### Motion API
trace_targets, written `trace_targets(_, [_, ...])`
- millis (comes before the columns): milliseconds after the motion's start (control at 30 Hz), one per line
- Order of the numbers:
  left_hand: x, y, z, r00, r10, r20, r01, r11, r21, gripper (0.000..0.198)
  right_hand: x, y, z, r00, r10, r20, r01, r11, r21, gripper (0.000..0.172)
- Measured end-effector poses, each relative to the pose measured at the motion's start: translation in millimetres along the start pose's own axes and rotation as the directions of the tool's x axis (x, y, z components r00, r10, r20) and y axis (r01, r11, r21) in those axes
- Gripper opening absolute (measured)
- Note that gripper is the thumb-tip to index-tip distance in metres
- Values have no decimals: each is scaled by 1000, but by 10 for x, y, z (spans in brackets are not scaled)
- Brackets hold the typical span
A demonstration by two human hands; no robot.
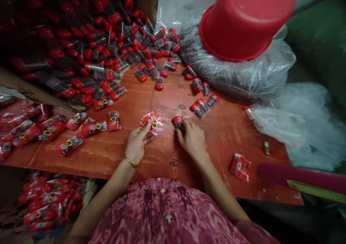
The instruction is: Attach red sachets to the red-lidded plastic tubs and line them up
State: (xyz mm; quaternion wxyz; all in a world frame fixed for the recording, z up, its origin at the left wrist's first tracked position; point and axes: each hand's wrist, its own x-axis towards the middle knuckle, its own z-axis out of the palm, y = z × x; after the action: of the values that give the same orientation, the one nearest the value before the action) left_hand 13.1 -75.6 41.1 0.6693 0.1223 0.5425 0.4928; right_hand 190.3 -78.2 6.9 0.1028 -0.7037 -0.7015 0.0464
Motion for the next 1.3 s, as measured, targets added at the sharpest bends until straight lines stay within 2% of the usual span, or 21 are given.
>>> trace_targets(133, [28,10,2,998,-60,8,60,998,-33,27,-17,75,59,989,-143,-38,142,990,-20,38])
trace_targets(200, [30,27,10,995,-96,17,97,993,-60,24,-1,125,83,990,-138,-32,139,989,51,34])
trace_targets(267, [21,44,19,992,-121,32,123,989,-79,23,-12,167,43,994,-113,-8,112,971,211,32])
trace_targets(333, [4,53,26,990,-135,45,138,987,-86,23,-71,180,-68,993,-117,18,96,884,457,32])
trace_targets(400, [-11,50,32,990,-135,49,139,987,-77,24,-162,147,-217,987,-151,52,74,723,687,30])
trace_targets(467, [-22,35,37,991,-123,58,126,991,-50,25,-245,77,-351,975,-200,97,38,580,814,29])
trace_targets(500, [-25,24,39,991,-111,69,113,993,-34,26,-270,36,-399,967,-225,119,21,537,844,28])
trace_targets(600, [-29,-3,39,989,-75,124,74,997,17,29,-273,-68,-449,948,-267,171,-24,477,879,26])
trace_targets(767, [-39,-3,27,977,-11,211,-8,996,88,31,-186,-126,-381,931,-242,275,-176,362,915,29])
trace_targets(867, [-40,-3,43,972,42,230,-64,994,89,31,-174,-143,-326,924,-229,306,-228,313,922,31])
trace_targets(967, [-32,-46,89,974,100,202,-113,992,51,31,-186,-178,-263,949,-174,263,-205,292,934,31])
trace_targets(1067, [-31,-124,146,983,97,158,-97,995,-8,33,-196,-239,-200,974,-115,197,-157,290,944,29])
trace_targets(1200, [-55,-198,194,988,81,134,-71,994,-79,35,-205,-336,-138,993,70,91,-108,307,945,21])
trace_targets(1233, [-61,-205,198,987,79,136,-67,994,-90,34,-207,-355,-127,992,92,91,-114,287,951,21])
trace_targets(1300, [-66,-212,201,986,61,156,-44,993,-110,32,-209,-380,-111,987,57,149,-157,210,965,22])
